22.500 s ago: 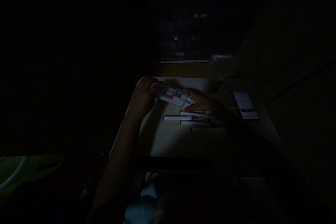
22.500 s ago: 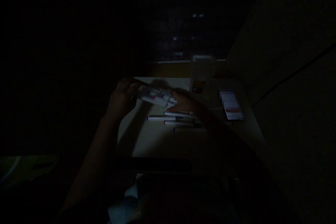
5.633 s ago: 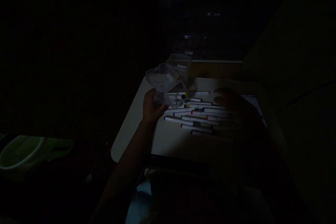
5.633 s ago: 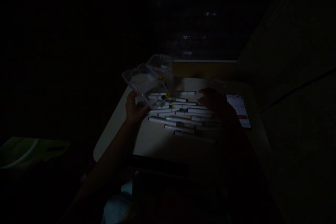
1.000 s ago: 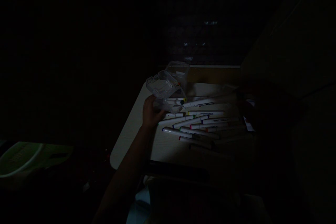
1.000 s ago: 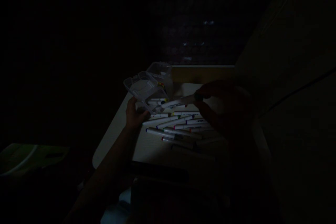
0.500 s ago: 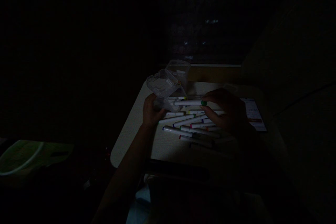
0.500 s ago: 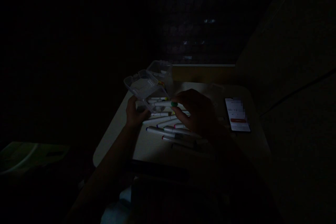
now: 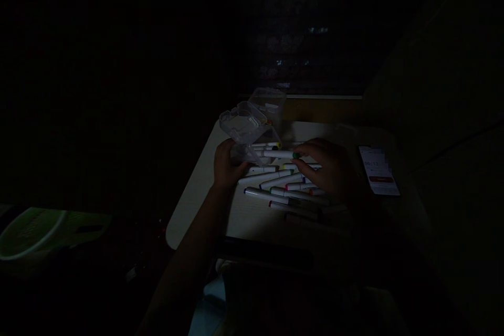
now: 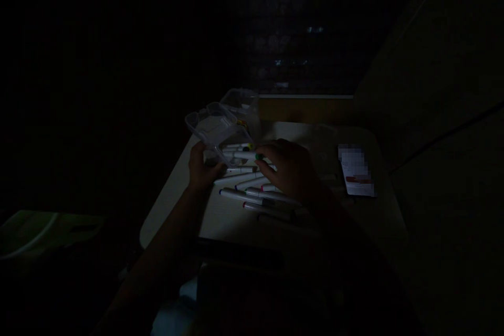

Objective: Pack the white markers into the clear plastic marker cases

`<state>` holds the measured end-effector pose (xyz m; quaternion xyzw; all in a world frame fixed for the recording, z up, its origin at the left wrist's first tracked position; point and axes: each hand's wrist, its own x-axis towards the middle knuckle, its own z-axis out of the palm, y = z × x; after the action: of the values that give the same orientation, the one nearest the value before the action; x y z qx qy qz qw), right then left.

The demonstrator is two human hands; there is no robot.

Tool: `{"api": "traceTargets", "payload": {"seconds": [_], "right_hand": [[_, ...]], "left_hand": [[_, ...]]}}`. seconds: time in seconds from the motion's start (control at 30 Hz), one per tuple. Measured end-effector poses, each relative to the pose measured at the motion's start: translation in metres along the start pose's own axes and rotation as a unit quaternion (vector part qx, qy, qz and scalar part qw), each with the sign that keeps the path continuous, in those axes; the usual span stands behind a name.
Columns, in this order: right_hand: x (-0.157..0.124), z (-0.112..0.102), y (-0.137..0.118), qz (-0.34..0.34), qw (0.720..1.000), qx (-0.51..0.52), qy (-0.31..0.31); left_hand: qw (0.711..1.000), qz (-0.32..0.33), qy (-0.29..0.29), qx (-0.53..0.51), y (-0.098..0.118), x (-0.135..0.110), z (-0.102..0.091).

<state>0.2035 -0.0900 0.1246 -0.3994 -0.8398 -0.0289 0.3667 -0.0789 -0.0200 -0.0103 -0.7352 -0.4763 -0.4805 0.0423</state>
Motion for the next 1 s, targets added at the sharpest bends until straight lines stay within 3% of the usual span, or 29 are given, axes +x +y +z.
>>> {"api": "traceTargets", "payload": {"seconds": [0.2, 0.4, 0.8, 1.0], "right_hand": [[0.002, -0.001, 0.001, 0.010, 1.000, 0.012, -0.023], [0.002, -0.005, 0.008, 0.008, 1.000, -0.015, -0.006], [-0.001, -0.015, 0.021, 0.089, 0.996, -0.010, -0.021], [-0.006, -0.020, 0.038, 0.120, 0.990, -0.019, -0.076]], "left_hand": [[1.000, 0.013, -0.006, 0.000, -0.002, -0.001, -0.001], [1.000, 0.007, -0.003, 0.009, -0.006, -0.002, 0.001], [1.000, 0.007, -0.004, 0.002, -0.002, 0.000, 0.000], [1.000, -0.013, -0.020, 0.011, -0.007, -0.002, 0.001]]}}
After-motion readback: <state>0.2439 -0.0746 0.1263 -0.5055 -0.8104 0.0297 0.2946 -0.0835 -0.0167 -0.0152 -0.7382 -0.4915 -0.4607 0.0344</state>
